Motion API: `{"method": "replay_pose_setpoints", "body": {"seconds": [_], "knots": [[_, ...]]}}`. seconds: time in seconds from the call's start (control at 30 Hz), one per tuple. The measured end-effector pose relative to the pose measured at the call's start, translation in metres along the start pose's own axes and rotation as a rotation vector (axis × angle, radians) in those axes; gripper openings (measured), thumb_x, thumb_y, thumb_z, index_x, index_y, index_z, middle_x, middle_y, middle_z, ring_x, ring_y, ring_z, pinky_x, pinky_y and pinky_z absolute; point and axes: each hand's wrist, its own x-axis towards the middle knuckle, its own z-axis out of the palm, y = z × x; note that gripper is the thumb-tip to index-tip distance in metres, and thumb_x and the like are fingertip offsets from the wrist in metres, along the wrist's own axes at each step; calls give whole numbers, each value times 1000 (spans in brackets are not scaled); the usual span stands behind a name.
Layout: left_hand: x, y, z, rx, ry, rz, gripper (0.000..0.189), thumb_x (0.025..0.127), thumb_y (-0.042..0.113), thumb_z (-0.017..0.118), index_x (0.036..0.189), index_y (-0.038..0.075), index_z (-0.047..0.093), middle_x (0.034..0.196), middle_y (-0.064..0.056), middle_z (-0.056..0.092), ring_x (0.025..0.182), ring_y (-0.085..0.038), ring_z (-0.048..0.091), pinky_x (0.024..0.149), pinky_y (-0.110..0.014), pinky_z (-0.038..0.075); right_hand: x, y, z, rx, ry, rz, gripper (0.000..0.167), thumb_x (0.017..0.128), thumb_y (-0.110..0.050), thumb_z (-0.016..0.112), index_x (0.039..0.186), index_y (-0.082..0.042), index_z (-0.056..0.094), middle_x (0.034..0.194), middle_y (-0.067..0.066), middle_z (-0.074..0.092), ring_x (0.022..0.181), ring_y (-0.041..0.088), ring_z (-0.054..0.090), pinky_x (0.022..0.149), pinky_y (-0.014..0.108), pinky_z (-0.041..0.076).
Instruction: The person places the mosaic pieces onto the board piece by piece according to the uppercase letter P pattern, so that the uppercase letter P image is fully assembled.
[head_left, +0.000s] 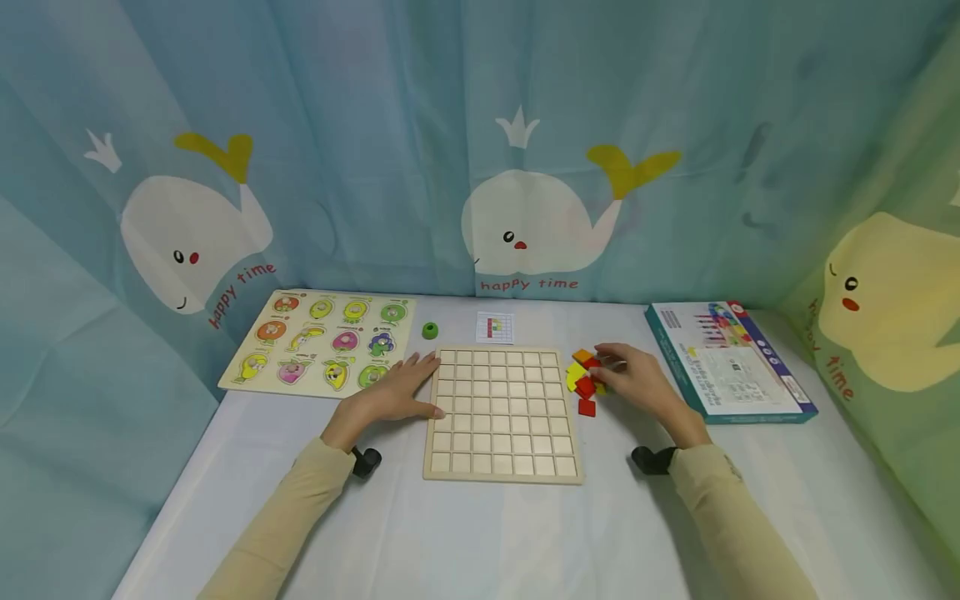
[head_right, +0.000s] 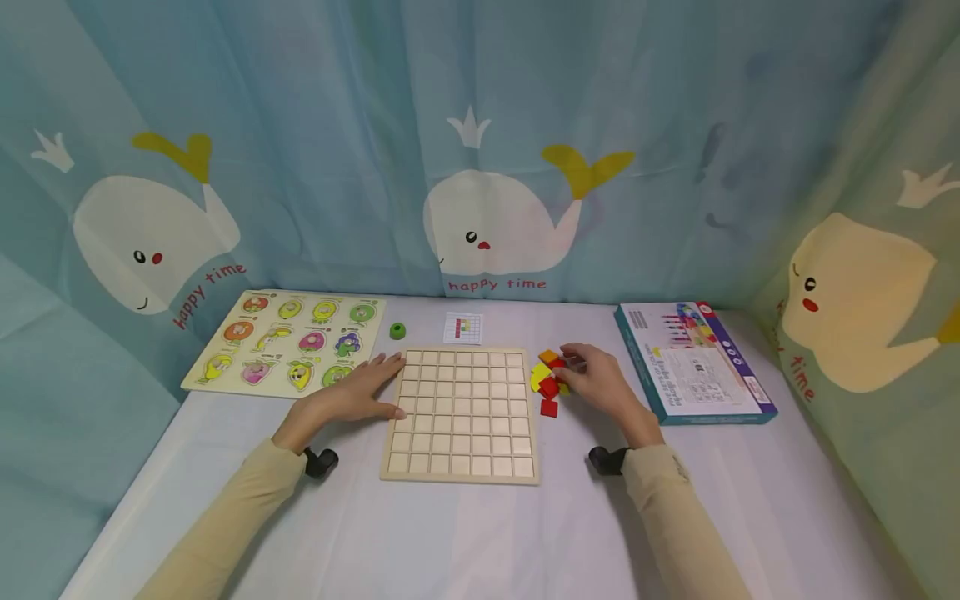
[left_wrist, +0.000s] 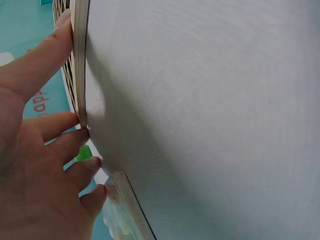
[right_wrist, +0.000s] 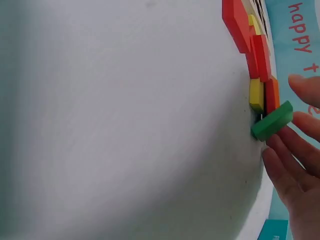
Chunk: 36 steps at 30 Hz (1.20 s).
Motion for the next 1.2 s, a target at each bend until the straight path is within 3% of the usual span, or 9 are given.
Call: {"method": "replay_pose_setpoints", "body": {"seconds": [0.43,0.63,1.03,1.2], "knots": [[-2,0,-1,-1,-17,22,96,94,40,74,165,8,18,173,-13,12,160,-36,5,131,-52,1,19,1,12,-25,78,0,47,94,-24,75,128,8,65,116,26,68,100,36,64,89,49,58],[-3,4,-3,2,-19,39,95,94,42,73,165,8,20,173,-13,14,160,-36,6,131,-53,2,23,0,13,-50,60,35,43,94,-23,74,124,8,68,113,24,67,96,33,59,86,44,57],[-1,-7,-4,7,4,79,93,95,43,72,165,9,22,173,-11,16,160,-38,4,131,-53,3,29,1,13,-72,57,12,37,95,-18,74,121,7,70,114,25,69,96,32,61,88,47,59],[0,-7,-5,-7,1,62,96,93,42,74,165,8,20,173,-11,16,160,-38,4,131,-52,3,27,3,11,-48,75,7,35,94,-17,75,120,6,71,112,24,70,94,31,61,82,40,57]]}}
